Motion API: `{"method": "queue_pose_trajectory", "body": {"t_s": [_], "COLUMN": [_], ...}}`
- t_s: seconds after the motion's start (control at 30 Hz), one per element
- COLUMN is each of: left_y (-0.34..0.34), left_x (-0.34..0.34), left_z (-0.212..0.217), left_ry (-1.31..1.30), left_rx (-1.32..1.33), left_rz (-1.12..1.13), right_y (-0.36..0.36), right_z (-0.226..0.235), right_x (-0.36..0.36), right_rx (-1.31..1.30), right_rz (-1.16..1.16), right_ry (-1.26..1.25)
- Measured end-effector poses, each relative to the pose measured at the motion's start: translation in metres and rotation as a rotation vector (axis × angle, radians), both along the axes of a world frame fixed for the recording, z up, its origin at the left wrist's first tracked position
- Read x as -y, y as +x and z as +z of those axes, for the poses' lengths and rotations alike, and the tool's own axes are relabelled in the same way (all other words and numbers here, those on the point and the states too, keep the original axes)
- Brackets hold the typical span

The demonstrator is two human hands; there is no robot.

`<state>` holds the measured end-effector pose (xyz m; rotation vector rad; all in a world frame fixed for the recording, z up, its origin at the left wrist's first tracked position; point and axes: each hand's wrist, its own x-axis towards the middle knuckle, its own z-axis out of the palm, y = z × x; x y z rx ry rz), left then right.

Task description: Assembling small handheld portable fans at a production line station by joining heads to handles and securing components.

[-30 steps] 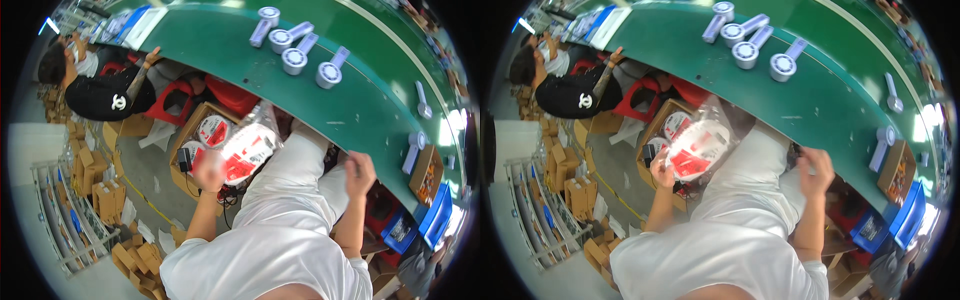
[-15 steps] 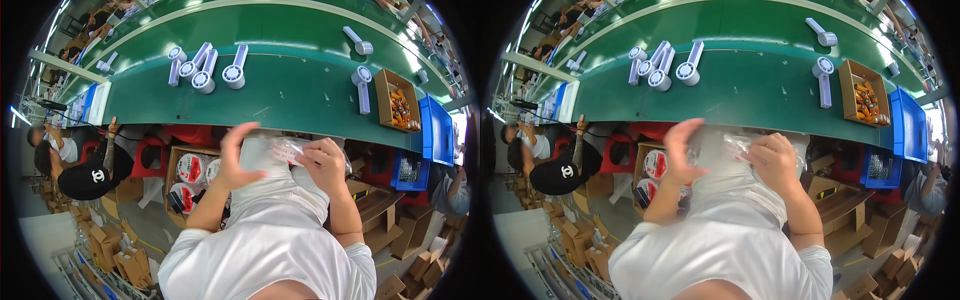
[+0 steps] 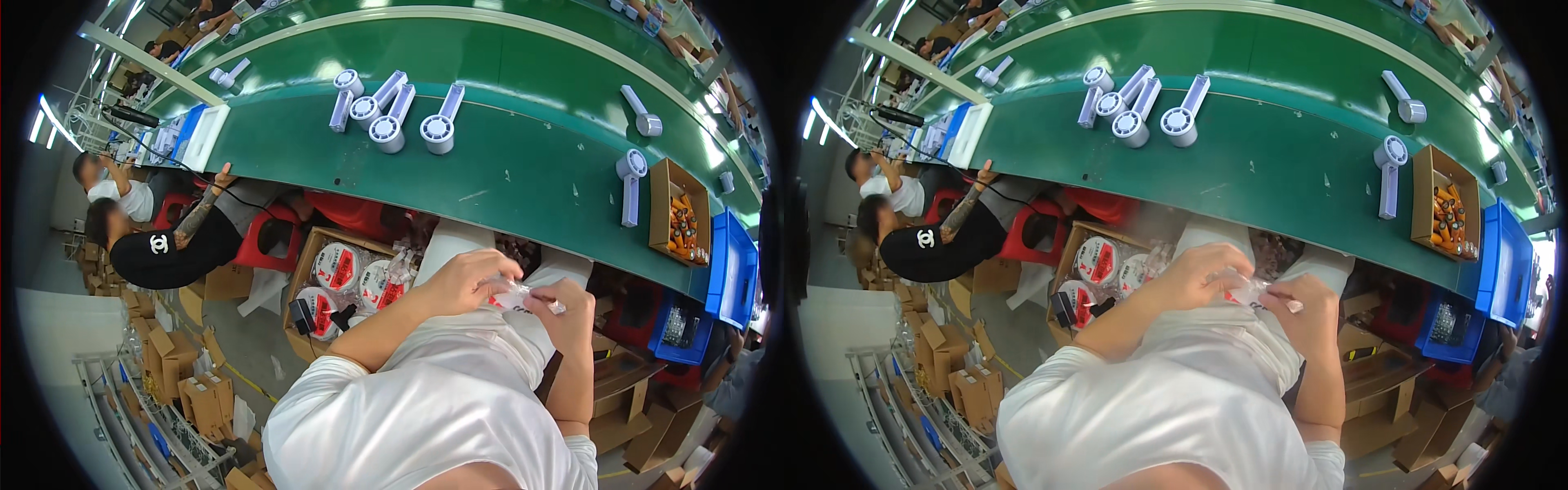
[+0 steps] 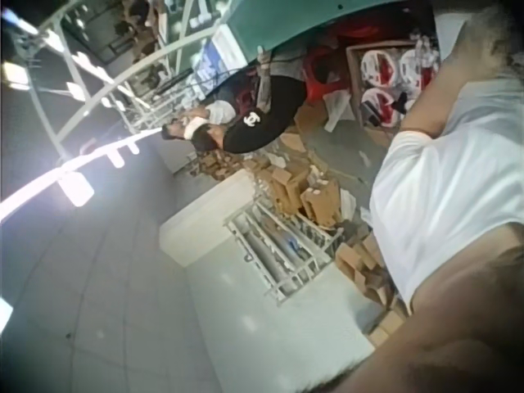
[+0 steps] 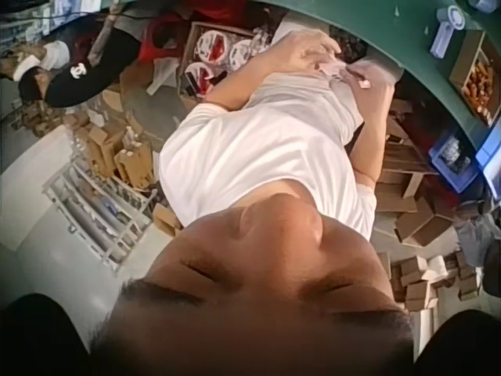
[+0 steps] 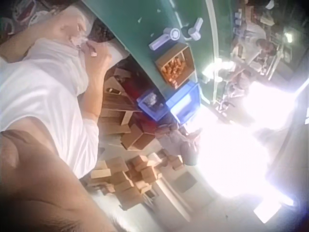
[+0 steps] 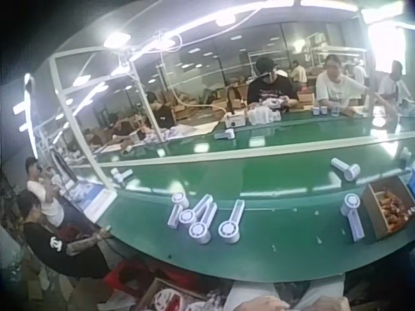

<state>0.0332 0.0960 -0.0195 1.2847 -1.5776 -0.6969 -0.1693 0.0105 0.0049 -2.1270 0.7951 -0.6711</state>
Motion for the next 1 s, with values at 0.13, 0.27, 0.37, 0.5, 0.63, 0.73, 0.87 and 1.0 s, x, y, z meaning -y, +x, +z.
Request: {"method": "queue_pose_trajectory", "body": {"t_s": [0.13, 0.27, 0.37, 0.5, 0.63, 0.73, 0.87, 1.0], "left_y": [0.010, 0.020, 0.009, 0.005, -0.003, -0.007, -0.012, -0.014], "left_x": [-0.004, -0.011, -0.006, -0.004, -0.004, -0.009, -0.010, -0.005], "left_z": [0.010, 0.006, 0.021, 0.009, 0.003, 0.000, 0.001, 0.004], "left_ry": [0.148, 0.175, 0.114, 0.034, -0.159, 0.031, 0.240, 0.206], "left_rx": [0.060, 0.040, 0.091, 0.185, 0.252, -0.008, -0.296, -0.267], "left_rz": [0.040, 0.114, 0.107, 0.102, 0.052, 0.115, 0.094, 0.103], "right_y": [0.015, 0.020, 0.025, 0.029, 0.027, 0.028, 0.025, 0.019], "right_z": [0.013, 0.018, 0.012, 0.019, 0.010, -0.004, -0.015, -0.007], "right_x": [0.005, 0.015, 0.010, 0.006, 0.008, 0.008, 0.007, 0.008], "right_rx": [-0.051, -0.055, 0.022, -0.025, -0.173, 0.152, 0.264, 0.235], "right_rz": [0.023, 0.102, 0.115, 0.181, 0.280, 0.424, 0.380, 0.331], "right_ry": [0.148, 0.229, 0.183, 0.084, -0.103, -0.605, -0.964, -0.835]}}
